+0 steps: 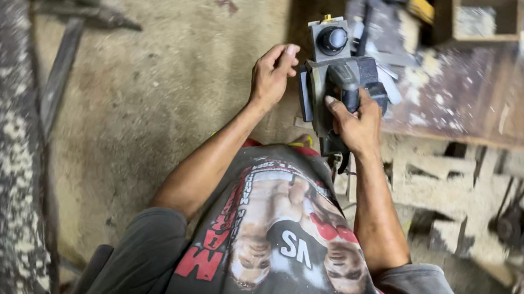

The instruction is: The person carries two grooved wooden slats across the workshop, fits small wooden pieces into the grooves, then aligns the slats with cross pieces on a work surface and hammers nails to join them into a frame. At the end the person runs an electric planer along the assembled wood.

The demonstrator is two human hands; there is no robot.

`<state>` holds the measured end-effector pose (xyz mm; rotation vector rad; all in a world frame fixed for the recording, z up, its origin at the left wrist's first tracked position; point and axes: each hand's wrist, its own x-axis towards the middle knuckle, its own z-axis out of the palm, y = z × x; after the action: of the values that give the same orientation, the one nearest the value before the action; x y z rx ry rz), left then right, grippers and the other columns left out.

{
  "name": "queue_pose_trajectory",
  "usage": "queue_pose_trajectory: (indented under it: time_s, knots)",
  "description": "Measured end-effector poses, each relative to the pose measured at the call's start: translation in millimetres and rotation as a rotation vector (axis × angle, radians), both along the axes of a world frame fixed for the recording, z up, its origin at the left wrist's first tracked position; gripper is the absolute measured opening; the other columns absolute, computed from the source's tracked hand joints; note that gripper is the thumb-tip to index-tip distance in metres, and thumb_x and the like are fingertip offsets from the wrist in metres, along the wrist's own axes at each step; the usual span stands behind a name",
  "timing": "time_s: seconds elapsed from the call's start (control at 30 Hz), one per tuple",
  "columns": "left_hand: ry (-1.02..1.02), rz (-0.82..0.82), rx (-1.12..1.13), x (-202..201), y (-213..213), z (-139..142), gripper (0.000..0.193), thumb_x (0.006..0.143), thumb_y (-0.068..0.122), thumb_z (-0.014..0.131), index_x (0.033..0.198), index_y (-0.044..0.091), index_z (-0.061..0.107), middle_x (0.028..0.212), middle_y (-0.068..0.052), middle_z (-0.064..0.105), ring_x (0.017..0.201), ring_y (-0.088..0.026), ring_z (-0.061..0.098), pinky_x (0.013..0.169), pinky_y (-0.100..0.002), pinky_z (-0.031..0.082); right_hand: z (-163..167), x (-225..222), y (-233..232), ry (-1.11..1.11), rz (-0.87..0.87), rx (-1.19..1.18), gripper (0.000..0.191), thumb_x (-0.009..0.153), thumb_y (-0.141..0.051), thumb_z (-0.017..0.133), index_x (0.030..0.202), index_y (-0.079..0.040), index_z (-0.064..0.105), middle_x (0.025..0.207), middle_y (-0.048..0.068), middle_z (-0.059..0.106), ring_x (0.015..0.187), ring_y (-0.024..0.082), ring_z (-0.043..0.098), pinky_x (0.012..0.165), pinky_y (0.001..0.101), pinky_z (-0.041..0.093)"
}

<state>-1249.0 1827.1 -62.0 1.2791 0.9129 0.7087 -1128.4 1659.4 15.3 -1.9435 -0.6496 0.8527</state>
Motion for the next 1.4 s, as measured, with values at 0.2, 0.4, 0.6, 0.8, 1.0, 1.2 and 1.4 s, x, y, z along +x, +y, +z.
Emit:
queue_pose_trajectory:
  time_s: [0.2, 0.4, 0.6, 0.8, 1.0, 1.2, 1.4]
  knots:
    - [0.118, 0.294, 0.329, -152.9, 78.2, 27.3, 0.039, 0.103, 0.04, 0.06, 0.111, 0.004, 0.071, 0.083, -0.008, 0.071, 0.073, -0.014, 0.064, 0.068, -0.03, 0.054, 25.8, -114.0, 102.1, 0.053, 0.296, 0.048, 0.024, 0.093, -0.016, 0.077, 0.106, 0.0, 0.066, 0.063, -0.001, 0.058, 0.047, 0.007, 0.05, 0.044, 0.0269, 0.038]
    - [0.503, 0.253, 0.885, -295.9, 138.5, 26.2, 0.064, 0.104, 0.06, 0.059, 0.134, 0.004, 0.056, 0.101, -0.019, 0.07, 0.082, -0.031, 0.069, 0.069, -0.041, 0.056, 31.1, -228.6, 198.7, 0.087, 0.659, 0.012, 0.028, 0.09, -0.018, 0.08, 0.108, 0.0, 0.067, 0.062, -0.002, 0.056, 0.047, 0.007, 0.048, 0.043, 0.0269, 0.038]
    - [1.003, 0.261, 0.403, -387.9, 185.8, 22.2, 0.078, 0.093, 0.075, 0.049, 0.122, 0.003, 0.053, 0.08, -0.016, 0.067, 0.058, -0.025, 0.063, 0.051, -0.044, 0.053, 25.4, -310.1, 285.3, 0.1, 0.963, -0.02, 0.032, 0.087, -0.02, 0.08, 0.108, 0.0, 0.068, 0.063, -0.002, 0.06, 0.047, 0.008, 0.049, 0.043, 0.0288, 0.039]
    - [1.157, 0.74, 0.519, -449.6, 230.2, 7.1, 0.076, 0.099, 0.073, 0.048, 0.122, 0.001, 0.055, 0.082, -0.016, 0.068, 0.049, -0.025, 0.059, 0.043, -0.042, 0.046, 14.6, -357.8, 401.2, -0.292, 1.482, 0.515, 0.046, 0.097, -0.034, 0.082, 0.115, 0.007, 0.068, 0.087, 0.014, 0.071, 0.078, 0.022, 0.069, 0.072, 0.0403, 0.054]
    - [1.077, 0.901, 0.295, -474.6, 289.7, 0.5, 0.056, 0.105, 0.056, 0.048, 0.124, 0.004, 0.057, 0.101, -0.027, 0.069, 0.079, -0.045, 0.069, 0.067, -0.056, 0.054, 23.0, -394.6, 516.0, -0.349, 1.718, 0.192, 0.053, 0.088, -0.037, 0.078, 0.12, 0.004, 0.069, 0.063, 0.021, 0.063, 0.057, 0.031, 0.066, 0.061, 0.0441, 0.052]
    - [1.116, 1.07, 0.3, -490.5, 342.3, -13.7, 0.051, 0.107, 0.051, 0.052, 0.118, 0.002, 0.059, 0.096, -0.028, 0.069, 0.076, -0.044, 0.069, 0.064, -0.055, 0.055, 8.3, -429.3, 603.5, -0.313, 1.863, 0.094, 0.048, 0.094, -0.044, 0.072, 0.107, 0.003, 0.069, 0.066, 0.019, 0.066, 0.059, 0.028, 0.069, 0.059, 0.0424, 0.054]
    - [1.174, 1.049, 0.256, -542.3, 408.6, -56.0, 0.048, 0.1, 0.054, 0.065, 0.103, 0.007, 0.062, 0.079, -0.02, 0.07, 0.067, -0.04, 0.07, 0.051, -0.049, 0.053, -41.9, -482.2, 670.1, -0.311, 1.846, 0.108, 0.061, 0.103, -0.055, 0.059, 0.101, 0.004, 0.07, 0.083, 0.024, 0.07, 0.076, 0.036, 0.072, 0.069, 0.0461, 0.053]
